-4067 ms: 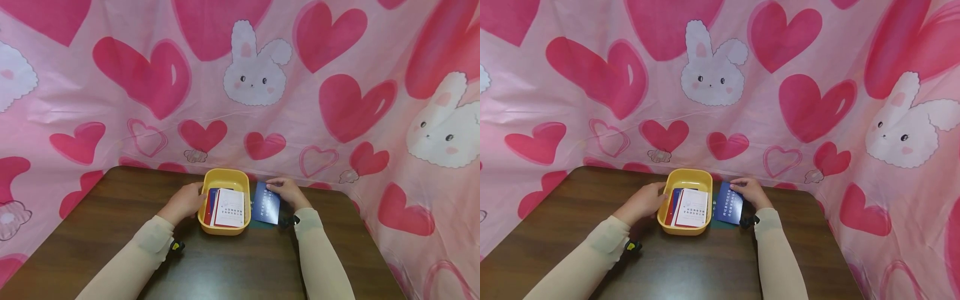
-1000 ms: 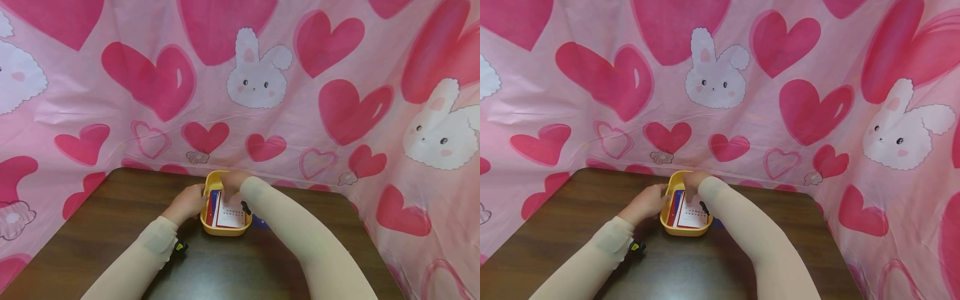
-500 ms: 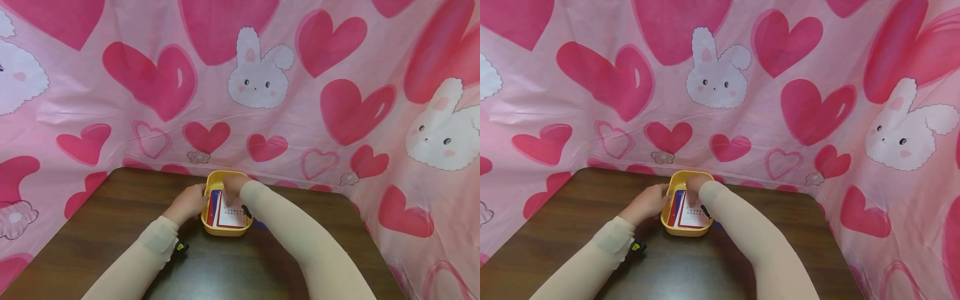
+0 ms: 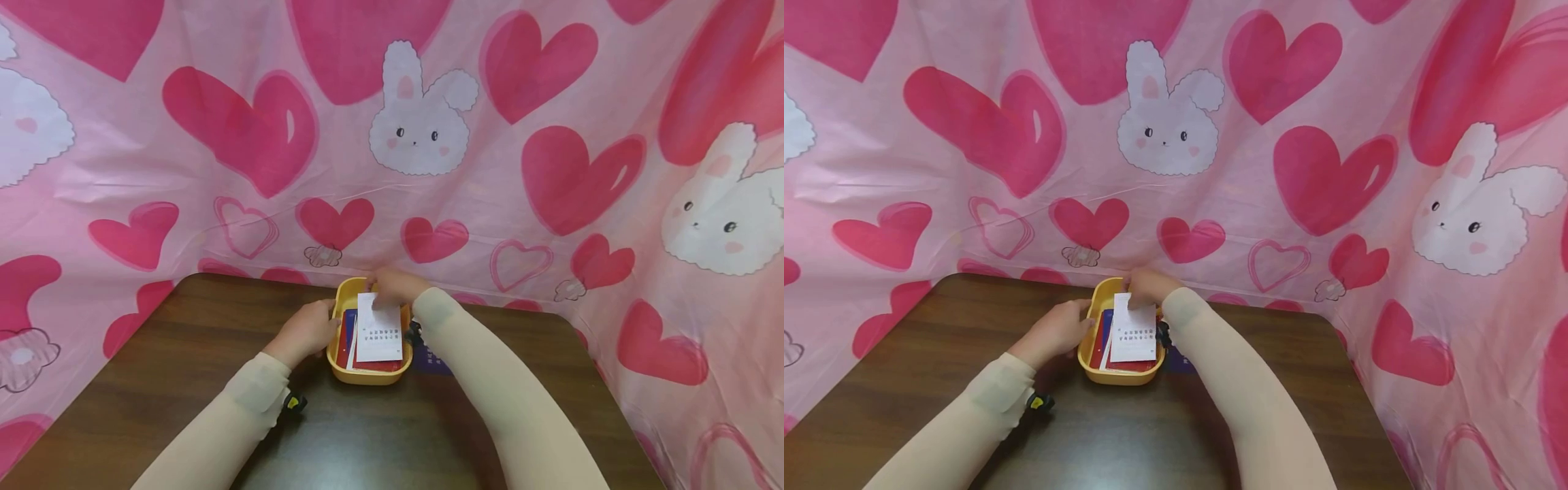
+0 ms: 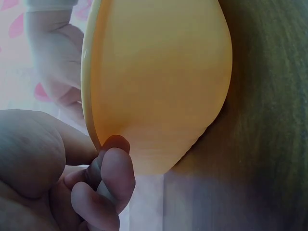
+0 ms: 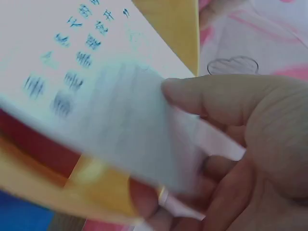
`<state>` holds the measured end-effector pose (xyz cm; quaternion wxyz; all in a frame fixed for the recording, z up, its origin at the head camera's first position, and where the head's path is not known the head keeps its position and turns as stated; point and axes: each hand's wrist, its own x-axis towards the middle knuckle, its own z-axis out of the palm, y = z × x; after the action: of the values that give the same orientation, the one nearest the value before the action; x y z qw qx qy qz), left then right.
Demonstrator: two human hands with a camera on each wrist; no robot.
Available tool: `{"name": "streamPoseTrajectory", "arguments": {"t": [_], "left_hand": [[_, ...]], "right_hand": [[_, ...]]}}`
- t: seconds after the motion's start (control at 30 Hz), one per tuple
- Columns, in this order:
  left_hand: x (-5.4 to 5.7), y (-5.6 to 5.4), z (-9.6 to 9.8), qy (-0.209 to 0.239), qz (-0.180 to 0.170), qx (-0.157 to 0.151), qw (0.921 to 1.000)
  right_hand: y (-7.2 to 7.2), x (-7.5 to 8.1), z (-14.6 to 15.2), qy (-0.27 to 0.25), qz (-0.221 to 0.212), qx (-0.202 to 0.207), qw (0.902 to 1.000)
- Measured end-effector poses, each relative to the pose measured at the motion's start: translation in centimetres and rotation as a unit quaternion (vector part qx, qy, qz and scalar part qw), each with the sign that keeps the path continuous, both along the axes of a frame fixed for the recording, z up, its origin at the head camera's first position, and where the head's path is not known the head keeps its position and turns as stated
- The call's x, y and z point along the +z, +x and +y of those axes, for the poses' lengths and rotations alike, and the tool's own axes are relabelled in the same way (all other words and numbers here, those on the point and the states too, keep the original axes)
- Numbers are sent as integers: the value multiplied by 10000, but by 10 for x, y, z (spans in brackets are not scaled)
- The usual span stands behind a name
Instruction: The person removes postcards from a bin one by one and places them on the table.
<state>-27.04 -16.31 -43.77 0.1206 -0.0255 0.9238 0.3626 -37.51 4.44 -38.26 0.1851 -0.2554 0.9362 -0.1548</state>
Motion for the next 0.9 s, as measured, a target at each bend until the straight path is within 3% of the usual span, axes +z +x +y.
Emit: {"name": "streamPoseTrajectory", "arguments": {"t": [0.17,0.4,0.63,0.9], "left_hand": [[0,-2,1,-59,-36,15,10000],[0,-2,1,-87,-88,79,9999],[2,0,0,-106,-52,46,9999],[1,1,0,0,0,50,10000]], "right_hand": [[-5,1,14,-803,-199,-172,9964],[-16,-13,36,-1662,-27,-407,9852],[-16,-29,57,-2605,-150,-862,9615],[-7,-37,78,-3258,49,-1492,9336]]}}
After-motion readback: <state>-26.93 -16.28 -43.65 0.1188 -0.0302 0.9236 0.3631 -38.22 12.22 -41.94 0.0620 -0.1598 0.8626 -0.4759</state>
